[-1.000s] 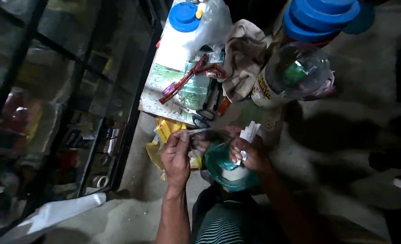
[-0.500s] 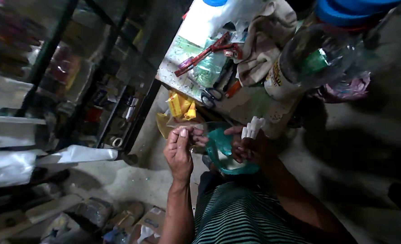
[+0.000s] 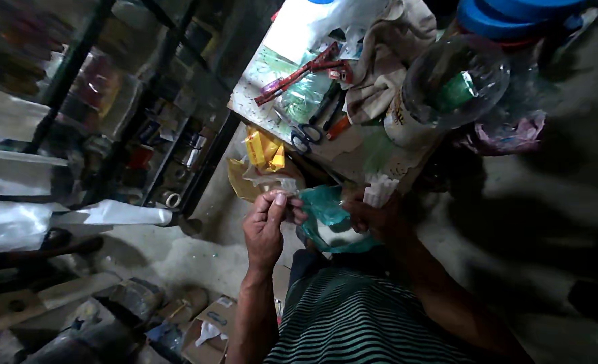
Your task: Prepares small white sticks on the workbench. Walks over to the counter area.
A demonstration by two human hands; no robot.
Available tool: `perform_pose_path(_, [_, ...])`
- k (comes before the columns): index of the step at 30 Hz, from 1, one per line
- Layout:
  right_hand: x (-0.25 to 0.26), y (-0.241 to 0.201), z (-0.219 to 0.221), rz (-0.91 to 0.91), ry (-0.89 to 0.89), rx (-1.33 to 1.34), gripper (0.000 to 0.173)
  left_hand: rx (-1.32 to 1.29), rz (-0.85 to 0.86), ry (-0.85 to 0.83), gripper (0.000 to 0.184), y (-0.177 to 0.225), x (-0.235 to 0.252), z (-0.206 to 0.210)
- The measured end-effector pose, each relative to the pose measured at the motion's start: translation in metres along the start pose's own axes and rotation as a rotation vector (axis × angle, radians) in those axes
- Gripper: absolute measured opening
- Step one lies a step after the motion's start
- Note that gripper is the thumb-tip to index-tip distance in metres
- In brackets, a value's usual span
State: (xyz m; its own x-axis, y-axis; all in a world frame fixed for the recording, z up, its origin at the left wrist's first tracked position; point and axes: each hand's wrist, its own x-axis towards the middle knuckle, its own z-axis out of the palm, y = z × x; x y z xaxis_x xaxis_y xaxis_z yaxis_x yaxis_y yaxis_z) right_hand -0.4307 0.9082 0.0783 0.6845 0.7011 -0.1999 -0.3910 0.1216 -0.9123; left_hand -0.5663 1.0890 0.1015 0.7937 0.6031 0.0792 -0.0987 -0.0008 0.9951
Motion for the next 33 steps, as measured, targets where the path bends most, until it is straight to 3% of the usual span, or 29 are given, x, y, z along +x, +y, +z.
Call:
perform_pose_path(2, [-0.007,-0.001,-0.003,0.014,0.006,-0.044,0.006,0.155,0.058,0.032,0.019,-0.003,-0.005,-0.001])
perform_pose_path(5, [-0.019,-0.001,0.000,0.016,0.019,-0.167,0.006,0.608,0.251,0.097,0.028,-0.002,-0.023,-0.008])
perform_pose_path(7, [-0.028,-0.001,0.008,0.020,0.016,-0.268,0.007,0.719,0.267,0.050,0.020,0.009,-0.045,0.000])
perform_pose_path(10, [-0.038,0.004,0.026,0.024,-0.036,-0.404,0.011,0.521,0.033,-0.083,0.022,0.006,-0.074,0.021])
perform_pose_path(13, [-0.041,0.018,0.040,0.029,-0.110,-0.438,0.008,0.246,-0.157,-0.020,0.019,-0.005,-0.089,0.021])
perform_pose_path(18, [-0.043,0.034,0.064,0.085,-0.222,-0.373,0.011,0.092,-0.188,0.090,0.014,-0.009,-0.102,-0.013])
perform_pose_path(22, [-0.039,0.054,0.095,0.132,-0.118,-0.401,0.010,0.067,-0.152,0.226,0.012,-0.010,-0.118,-0.056])
perform_pose_path(26, [-0.038,0.088,0.151,0.087,-0.053,-0.554,0.007,-0.169,-0.030,0.258,0.011,-0.016,-0.132,-0.100])
perform_pose_path(33, [-0.030,0.131,0.258,0.145,-0.079,-0.541,0.007,-0.279,-0.121,0.283,0.009,-0.013,-0.150,-0.207])
